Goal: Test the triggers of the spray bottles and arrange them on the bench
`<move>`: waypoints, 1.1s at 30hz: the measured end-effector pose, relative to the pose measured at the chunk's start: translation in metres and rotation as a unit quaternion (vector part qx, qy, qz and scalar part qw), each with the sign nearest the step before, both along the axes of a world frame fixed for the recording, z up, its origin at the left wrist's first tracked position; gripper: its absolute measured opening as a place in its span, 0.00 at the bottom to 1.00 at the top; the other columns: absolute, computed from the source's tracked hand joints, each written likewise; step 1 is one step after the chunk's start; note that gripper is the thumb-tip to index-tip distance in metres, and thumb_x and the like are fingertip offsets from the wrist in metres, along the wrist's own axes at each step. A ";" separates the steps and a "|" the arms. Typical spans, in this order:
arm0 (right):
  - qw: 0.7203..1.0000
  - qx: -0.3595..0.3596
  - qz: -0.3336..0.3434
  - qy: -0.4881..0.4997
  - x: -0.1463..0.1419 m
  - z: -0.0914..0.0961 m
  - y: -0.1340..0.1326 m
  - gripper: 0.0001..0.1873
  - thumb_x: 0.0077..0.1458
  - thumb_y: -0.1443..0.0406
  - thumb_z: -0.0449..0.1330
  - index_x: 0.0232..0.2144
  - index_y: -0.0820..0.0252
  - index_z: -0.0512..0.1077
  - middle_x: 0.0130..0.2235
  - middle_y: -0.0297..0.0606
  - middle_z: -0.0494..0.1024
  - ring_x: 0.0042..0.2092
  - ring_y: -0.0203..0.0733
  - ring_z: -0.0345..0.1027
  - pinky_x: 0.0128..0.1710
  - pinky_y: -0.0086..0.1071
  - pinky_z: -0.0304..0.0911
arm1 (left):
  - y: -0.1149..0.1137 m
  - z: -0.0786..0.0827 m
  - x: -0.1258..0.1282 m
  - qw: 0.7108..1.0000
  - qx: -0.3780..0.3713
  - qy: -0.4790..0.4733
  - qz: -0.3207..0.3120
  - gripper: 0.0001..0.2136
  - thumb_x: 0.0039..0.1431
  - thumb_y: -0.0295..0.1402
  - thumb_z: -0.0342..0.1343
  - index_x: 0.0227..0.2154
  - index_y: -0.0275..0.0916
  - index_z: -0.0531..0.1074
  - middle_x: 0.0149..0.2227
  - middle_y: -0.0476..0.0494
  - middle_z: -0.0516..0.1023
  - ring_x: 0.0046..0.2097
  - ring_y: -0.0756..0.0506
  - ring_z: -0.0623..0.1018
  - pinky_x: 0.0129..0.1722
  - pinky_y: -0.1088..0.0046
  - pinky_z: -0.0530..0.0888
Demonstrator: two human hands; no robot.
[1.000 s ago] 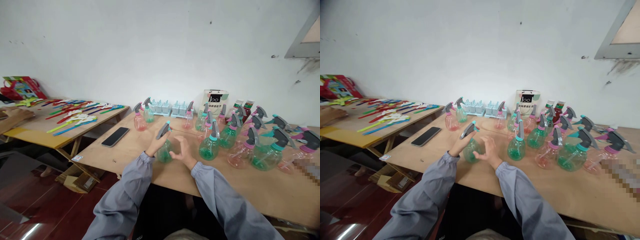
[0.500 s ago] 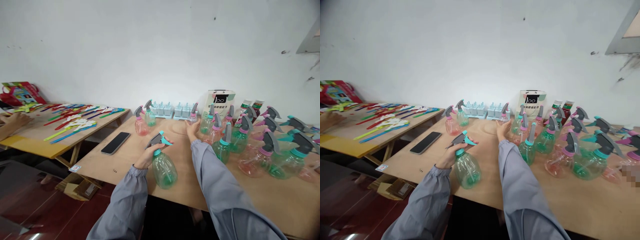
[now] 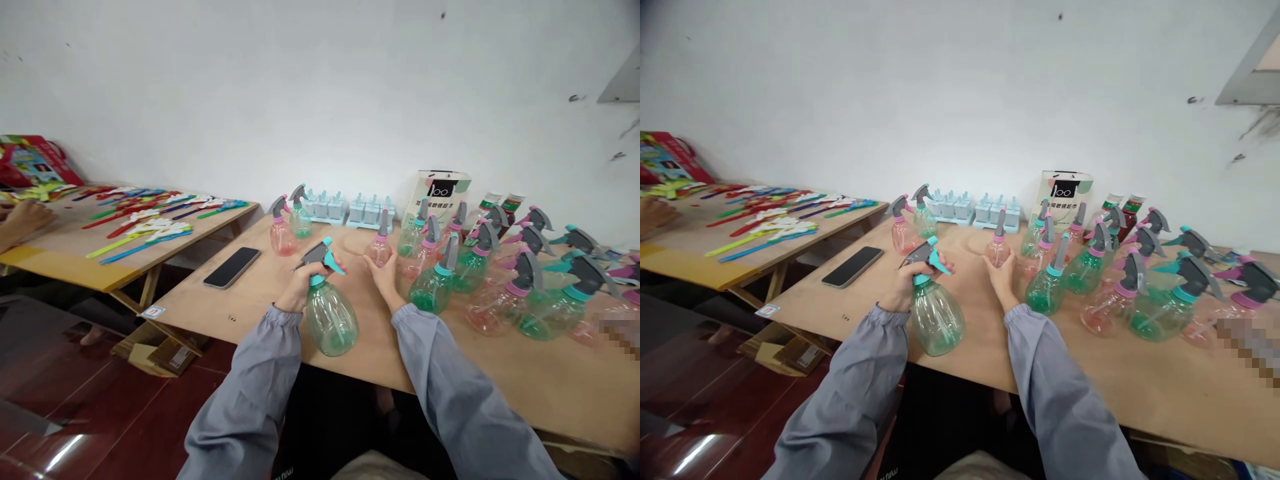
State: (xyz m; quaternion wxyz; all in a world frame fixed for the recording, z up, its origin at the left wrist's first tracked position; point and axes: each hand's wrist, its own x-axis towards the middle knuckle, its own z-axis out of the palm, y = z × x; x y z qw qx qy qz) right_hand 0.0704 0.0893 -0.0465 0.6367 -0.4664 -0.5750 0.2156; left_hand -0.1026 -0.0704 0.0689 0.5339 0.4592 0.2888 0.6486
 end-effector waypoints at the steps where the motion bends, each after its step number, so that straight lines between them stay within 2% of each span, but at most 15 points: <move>1: 1.000 -0.001 0.014 0.003 0.004 0.000 -0.010 0.49 0.41 0.47 0.69 0.59 0.64 0.56 0.59 0.55 0.66 0.60 0.55 0.62 0.61 0.49 0.57 | 0.001 0.002 0.002 1.000 -0.004 0.006 0.009 0.06 0.33 0.27 0.54 0.20 0.36 0.72 0.31 0.42 0.80 0.45 0.37 0.81 0.50 0.58 0.76; 3: 0.999 -0.002 0.039 0.004 0.011 0.000 -0.029 0.49 0.41 0.47 0.69 0.58 0.62 0.57 0.58 0.54 0.68 0.59 0.54 0.64 0.60 0.48 0.59 | 0.004 0.006 0.007 1.000 -0.012 0.022 0.013 0.04 0.32 0.27 0.53 0.17 0.36 0.71 0.29 0.42 0.79 0.43 0.37 0.81 0.49 0.59 0.77; 6: 0.998 -0.007 0.057 0.003 0.019 0.001 -0.051 0.48 0.40 0.48 0.70 0.57 0.63 0.58 0.58 0.55 0.68 0.60 0.56 0.63 0.60 0.50 0.59 | 0.006 0.010 0.013 0.999 -0.010 0.028 -0.014 0.08 0.33 0.27 0.53 0.21 0.36 0.73 0.29 0.42 0.79 0.43 0.38 0.81 0.49 0.59 0.77; 8: 0.998 -0.012 0.063 -0.002 0.023 0.003 -0.060 0.47 0.39 0.48 0.71 0.56 0.62 0.59 0.57 0.54 0.69 0.60 0.57 0.64 0.60 0.51 0.59 | 0.007 0.012 0.017 0.999 -0.006 0.022 -0.025 0.10 0.33 0.26 0.54 0.23 0.36 0.75 0.30 0.43 0.80 0.44 0.38 0.81 0.50 0.59 0.76; 10: 0.997 -0.013 0.071 -0.007 0.026 0.004 -0.065 0.47 0.39 0.49 0.71 0.56 0.61 0.59 0.57 0.53 0.69 0.59 0.56 0.65 0.60 0.52 0.59 | 0.009 0.013 0.020 1.000 -0.006 0.013 -0.009 0.09 0.32 0.26 0.53 0.22 0.36 0.74 0.30 0.43 0.80 0.44 0.38 0.81 0.50 0.59 0.76; 14: 0.996 -0.003 0.083 -0.012 0.029 0.005 -0.068 0.45 0.39 0.50 0.71 0.55 0.61 0.60 0.56 0.52 0.70 0.58 0.56 0.66 0.60 0.52 0.60 | 0.013 0.015 0.023 0.999 0.004 0.012 0.043 0.06 0.31 0.29 0.51 0.18 0.38 0.71 0.29 0.42 0.80 0.45 0.37 0.81 0.49 0.60 0.77; 19: 0.996 -0.002 0.083 -0.014 0.029 0.004 -0.068 0.45 0.39 0.51 0.71 0.56 0.61 0.59 0.57 0.53 0.69 0.59 0.56 0.64 0.60 0.52 0.60 | 0.016 0.019 0.026 0.999 0.007 0.047 0.017 0.09 0.31 0.29 0.51 0.21 0.37 0.73 0.32 0.43 0.82 0.46 0.37 0.80 0.49 0.59 0.77; 25: 0.996 0.000 0.086 -0.005 0.027 0.004 -0.070 0.45 0.40 0.50 0.70 0.56 0.61 0.59 0.56 0.52 0.70 0.58 0.55 0.65 0.60 0.52 0.59 | 0.015 0.016 0.029 0.987 0.047 0.111 0.109 0.04 0.35 0.32 0.52 0.17 0.40 0.69 0.28 0.44 0.79 0.43 0.40 0.79 0.48 0.63 0.75; 30: 0.996 0.005 0.087 -0.004 0.027 0.005 -0.071 0.45 0.40 0.49 0.70 0.56 0.61 0.59 0.56 0.52 0.70 0.59 0.56 0.64 0.60 0.51 0.59 | 0.023 0.009 0.028 0.992 0.024 0.103 0.069 0.05 0.35 0.32 0.53 0.20 0.42 0.71 0.27 0.47 0.78 0.43 0.42 0.79 0.48 0.64 0.74; 33: 0.996 0.003 0.084 -0.011 0.028 0.004 -0.071 0.45 0.40 0.48 0.70 0.56 0.61 0.59 0.55 0.51 0.70 0.59 0.55 0.65 0.60 0.50 0.60 | 0.026 0.007 0.027 0.991 0.021 0.077 0.104 0.03 0.35 0.31 0.52 0.18 0.41 0.70 0.26 0.46 0.77 0.42 0.42 0.79 0.46 0.66 0.75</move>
